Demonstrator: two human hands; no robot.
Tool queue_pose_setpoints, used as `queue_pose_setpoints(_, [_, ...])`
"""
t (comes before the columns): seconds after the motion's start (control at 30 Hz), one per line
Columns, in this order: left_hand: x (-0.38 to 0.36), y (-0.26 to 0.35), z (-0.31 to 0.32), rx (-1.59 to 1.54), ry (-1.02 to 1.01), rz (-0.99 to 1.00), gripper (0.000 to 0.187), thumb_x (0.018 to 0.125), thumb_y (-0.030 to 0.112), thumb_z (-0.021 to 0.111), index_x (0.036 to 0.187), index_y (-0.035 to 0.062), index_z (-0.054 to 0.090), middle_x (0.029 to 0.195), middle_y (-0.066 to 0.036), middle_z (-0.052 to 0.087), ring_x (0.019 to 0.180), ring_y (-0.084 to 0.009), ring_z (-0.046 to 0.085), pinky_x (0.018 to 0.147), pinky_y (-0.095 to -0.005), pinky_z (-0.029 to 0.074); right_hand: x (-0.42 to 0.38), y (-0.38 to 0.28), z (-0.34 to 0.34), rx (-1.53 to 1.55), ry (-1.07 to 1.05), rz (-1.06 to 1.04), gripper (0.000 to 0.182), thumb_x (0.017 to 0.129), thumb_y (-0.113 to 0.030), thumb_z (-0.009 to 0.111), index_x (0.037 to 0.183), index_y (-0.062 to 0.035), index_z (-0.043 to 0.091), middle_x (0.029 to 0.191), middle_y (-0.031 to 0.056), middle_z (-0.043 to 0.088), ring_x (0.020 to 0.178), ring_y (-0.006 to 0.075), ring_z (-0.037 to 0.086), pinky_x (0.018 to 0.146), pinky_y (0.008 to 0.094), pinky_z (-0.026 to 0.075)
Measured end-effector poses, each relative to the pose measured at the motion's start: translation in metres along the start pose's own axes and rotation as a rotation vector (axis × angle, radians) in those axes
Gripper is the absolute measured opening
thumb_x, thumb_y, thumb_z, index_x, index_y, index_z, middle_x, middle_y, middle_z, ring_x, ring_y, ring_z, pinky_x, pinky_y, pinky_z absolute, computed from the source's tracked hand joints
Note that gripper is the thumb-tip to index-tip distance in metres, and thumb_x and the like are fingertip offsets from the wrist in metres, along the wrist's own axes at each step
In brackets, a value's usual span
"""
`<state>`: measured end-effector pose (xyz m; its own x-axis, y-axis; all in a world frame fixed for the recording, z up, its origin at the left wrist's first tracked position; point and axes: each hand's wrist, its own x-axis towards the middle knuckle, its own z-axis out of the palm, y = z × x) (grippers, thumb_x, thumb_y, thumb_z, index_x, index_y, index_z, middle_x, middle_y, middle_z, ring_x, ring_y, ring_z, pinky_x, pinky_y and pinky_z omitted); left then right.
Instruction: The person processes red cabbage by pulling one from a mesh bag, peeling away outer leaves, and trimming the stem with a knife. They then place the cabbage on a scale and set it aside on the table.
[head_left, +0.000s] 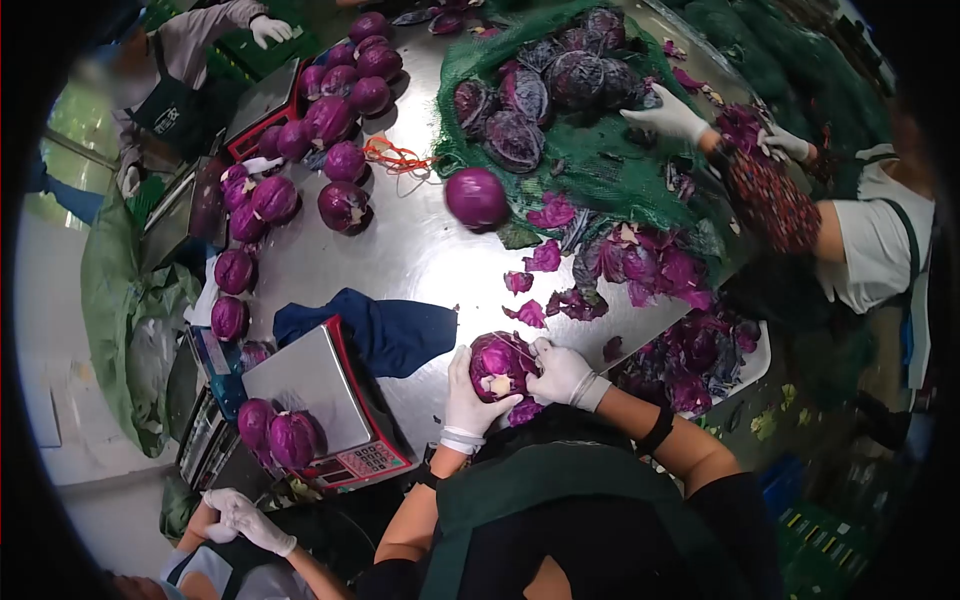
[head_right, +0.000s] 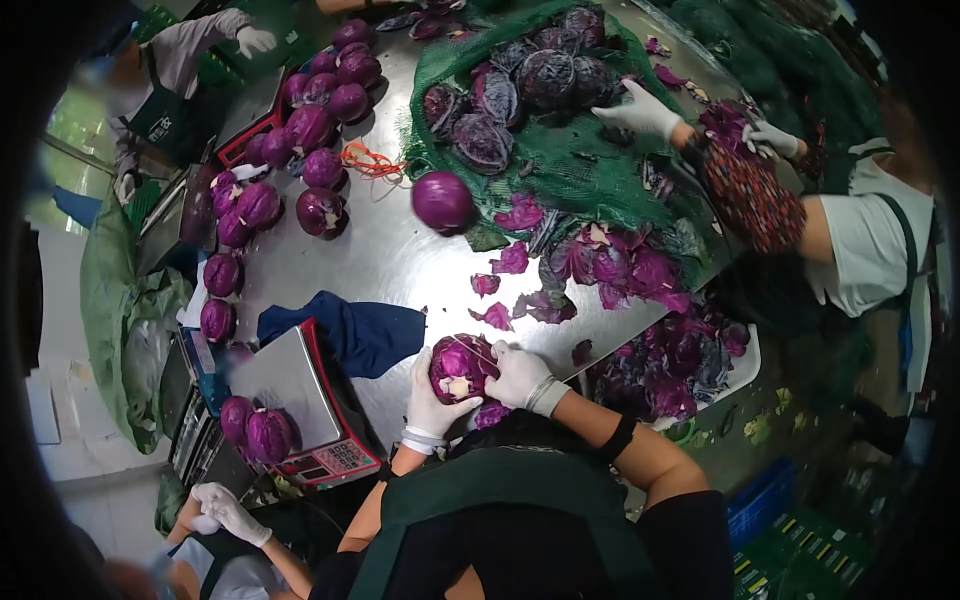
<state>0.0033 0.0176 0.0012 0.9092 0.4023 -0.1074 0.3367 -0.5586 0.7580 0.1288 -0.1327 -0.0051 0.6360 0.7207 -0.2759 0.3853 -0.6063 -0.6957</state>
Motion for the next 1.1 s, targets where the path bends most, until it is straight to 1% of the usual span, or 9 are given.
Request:
queue_pose_setpoints(0.17, [0.004,-0.022,-0.007,-0.166,-0.096,-0.005,0.111,0.050,0.030,0.087,0.136,-0.0024,0.025,0.136,-0.023,0.030,0.128,-0.0353,0.031,0.107,-0.0385,0.028,-0.002,0.025,-0.009,0.221,0.043,0.066,0.021,0.073,-0.014,0.055,0.092,-0.0055,0.055,0.082,0.0162,0.061,0.075,0.0333,0.061,0.070,0.0402,0.049])
queue_pose_setpoints(0.33, [0.005,-0.075,-0.026,-0.457,-0.242,-0.018,0.111,0.052,0.029,0.087,0.137,-0.0033,0.023,0.137,-0.023,0.030,0.127,-0.0325,0.033,0.106,-0.0364,0.027,0.013,0.068,-0.009,0.081,0.190,0.028,0.025,0.076,-0.021,0.061,0.093,-0.0020,0.057,0.088,0.0177,0.062,0.082,0.0317,0.061,0.075,0.0385,0.048])
queue_pose_setpoints(0.4, [-0.002,-0.061,-0.022,-0.617,-0.118,-0.260,0.110,0.054,0.029,0.086,0.136,-0.0054,0.022,0.133,-0.022,0.034,0.122,-0.0293,0.039,0.104,-0.0353,0.031,0.011,0.037,-0.014,0.040,0.370,-0.346,0.042,0.077,-0.032,0.065,0.105,-0.0012,0.058,0.098,0.0190,0.062,0.091,0.0318,0.061,0.082,0.0367,0.047])
queue_pose_setpoints(0.6, [0.000,-0.021,-0.021,-0.402,-0.041,-0.158,0.103,0.055,0.032,0.086,0.130,-0.0070,0.028,0.124,-0.021,0.039,0.116,-0.0281,0.043,0.101,-0.0353,0.035,0.029,-0.011,0.011,0.304,-0.184,0.070,0.062,0.079,-0.049,0.061,0.113,0.0020,0.054,0.097,0.0196,0.063,0.092,0.0323,0.061,0.081,0.0352,0.047])
queue_pose_setpoints(0.67, [-0.002,-0.023,-0.020,-0.186,-0.031,-0.067,0.104,0.054,0.032,0.086,0.131,-0.0067,0.027,0.124,-0.022,0.039,0.117,-0.0302,0.043,0.101,-0.0368,0.034,0.028,-0.004,0.019,0.358,-0.196,0.078,0.058,0.082,-0.047,0.055,0.114,0.0010,0.053,0.092,0.0209,0.063,0.080,0.0357,0.062,0.076,0.0388,0.049])
queue_pose_setpoints(0.73, [-0.001,-0.029,-0.019,-0.186,-0.032,-0.061,0.104,0.055,0.032,0.086,0.131,-0.0062,0.027,0.125,-0.023,0.038,0.118,-0.0319,0.041,0.103,-0.0376,0.032,0.027,0.005,0.030,0.187,-0.001,-0.219,0.047,0.085,-0.038,0.051,0.113,-0.0012,0.054,0.088,0.0221,0.063,0.073,0.0365,0.062,0.073,0.0413,0.050])
queue_pose_setpoints(0.93, [0.002,-0.059,-0.018,-0.799,-0.134,-0.212,0.104,0.056,0.027,0.086,0.134,-0.0033,0.024,0.129,-0.021,0.037,0.119,-0.0299,0.042,0.103,-0.0368,0.032,0.034,0.024,0.038,0.026,0.019,-0.052,0.026,0.081,-0.018,0.047,0.099,-0.0036,0.059,0.087,0.0210,0.063,0.080,0.0339,0.062,0.074,0.0422,0.049])
queue_pose_setpoints(1.0, [0.004,-0.055,-0.026,-0.786,-0.136,-0.221,0.102,0.057,0.029,0.085,0.134,-0.0021,0.026,0.129,-0.020,0.037,0.118,-0.0303,0.043,0.102,-0.0371,0.033,0.044,0.029,0.021,0.033,0.054,0.034,0.027,0.082,-0.022,0.050,0.100,-0.0045,0.061,0.091,0.0196,0.063,0.083,0.0325,0.062,0.075,0.0402,0.049])
queue_pose_setpoints(1.1, [0.005,-0.025,-0.033,-0.175,-0.158,-0.028,0.097,0.057,0.034,0.083,0.133,-0.0005,0.033,0.130,-0.023,0.036,0.120,-0.0342,0.041,0.102,-0.0390,0.033,0.028,-0.006,-0.018,0.094,0.034,-0.166,0.039,0.082,-0.035,0.056,0.108,-0.0058,0.059,0.099,0.0165,0.063,0.090,0.0291,0.061,0.079,0.0364,0.049])
